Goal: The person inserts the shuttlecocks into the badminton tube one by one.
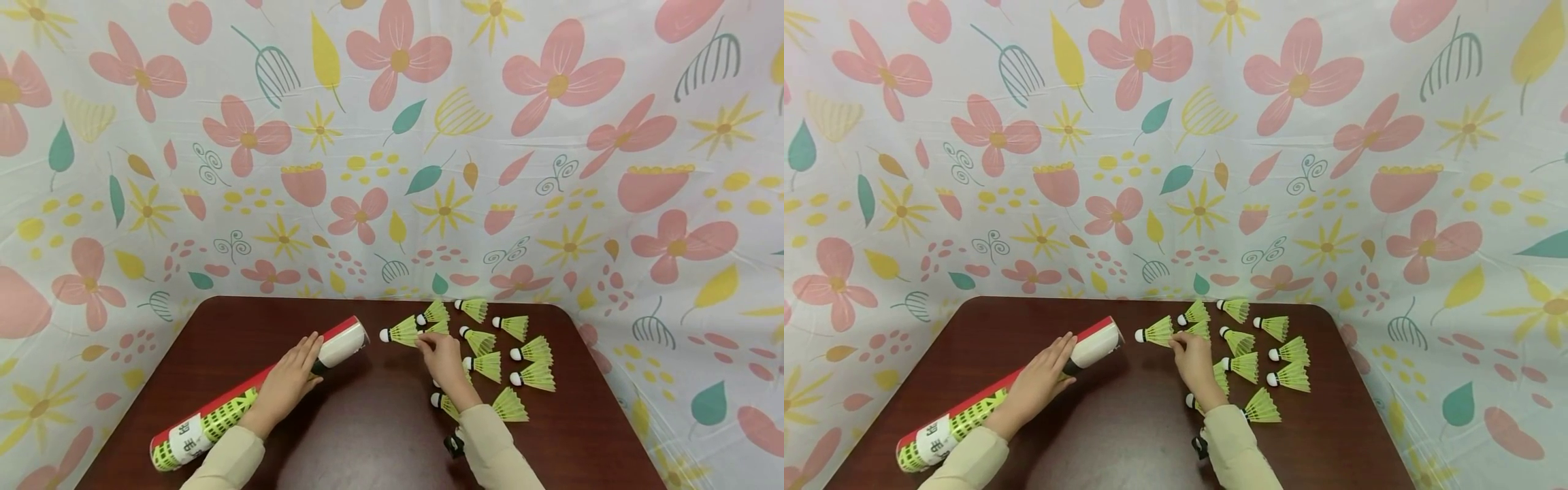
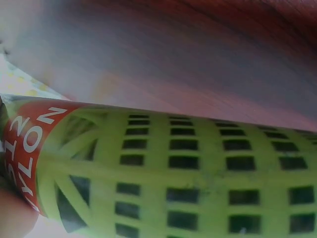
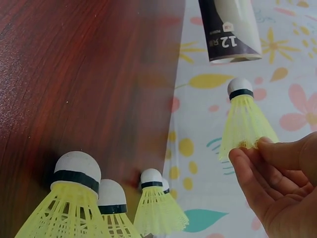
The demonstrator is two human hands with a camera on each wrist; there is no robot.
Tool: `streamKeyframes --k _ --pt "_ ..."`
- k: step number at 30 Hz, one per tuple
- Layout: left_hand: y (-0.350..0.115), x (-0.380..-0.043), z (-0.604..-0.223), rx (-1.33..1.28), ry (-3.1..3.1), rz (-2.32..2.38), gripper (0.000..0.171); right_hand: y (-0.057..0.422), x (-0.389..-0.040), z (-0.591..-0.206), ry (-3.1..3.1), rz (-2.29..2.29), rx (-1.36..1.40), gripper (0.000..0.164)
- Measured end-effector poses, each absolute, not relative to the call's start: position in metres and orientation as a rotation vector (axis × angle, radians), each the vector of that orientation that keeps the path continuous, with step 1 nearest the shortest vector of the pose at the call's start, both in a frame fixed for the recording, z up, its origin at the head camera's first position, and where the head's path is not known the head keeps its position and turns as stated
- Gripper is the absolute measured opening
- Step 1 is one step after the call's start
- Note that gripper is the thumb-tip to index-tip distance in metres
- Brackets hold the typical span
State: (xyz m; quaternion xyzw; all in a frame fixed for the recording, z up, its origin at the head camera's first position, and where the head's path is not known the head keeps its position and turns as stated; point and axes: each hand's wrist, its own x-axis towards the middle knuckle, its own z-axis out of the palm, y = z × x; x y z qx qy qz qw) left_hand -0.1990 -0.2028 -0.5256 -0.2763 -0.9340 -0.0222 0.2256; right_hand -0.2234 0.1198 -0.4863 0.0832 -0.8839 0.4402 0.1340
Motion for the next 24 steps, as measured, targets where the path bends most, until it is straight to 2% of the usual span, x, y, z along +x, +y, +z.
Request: streamKeyframes --k 24 --pt "-0.188 -0.192 -0.525 -0.863 -2.494 -0.027 0.086 0.104 -0.226 -0.485 -2.531 1.297 0.410 0.007"
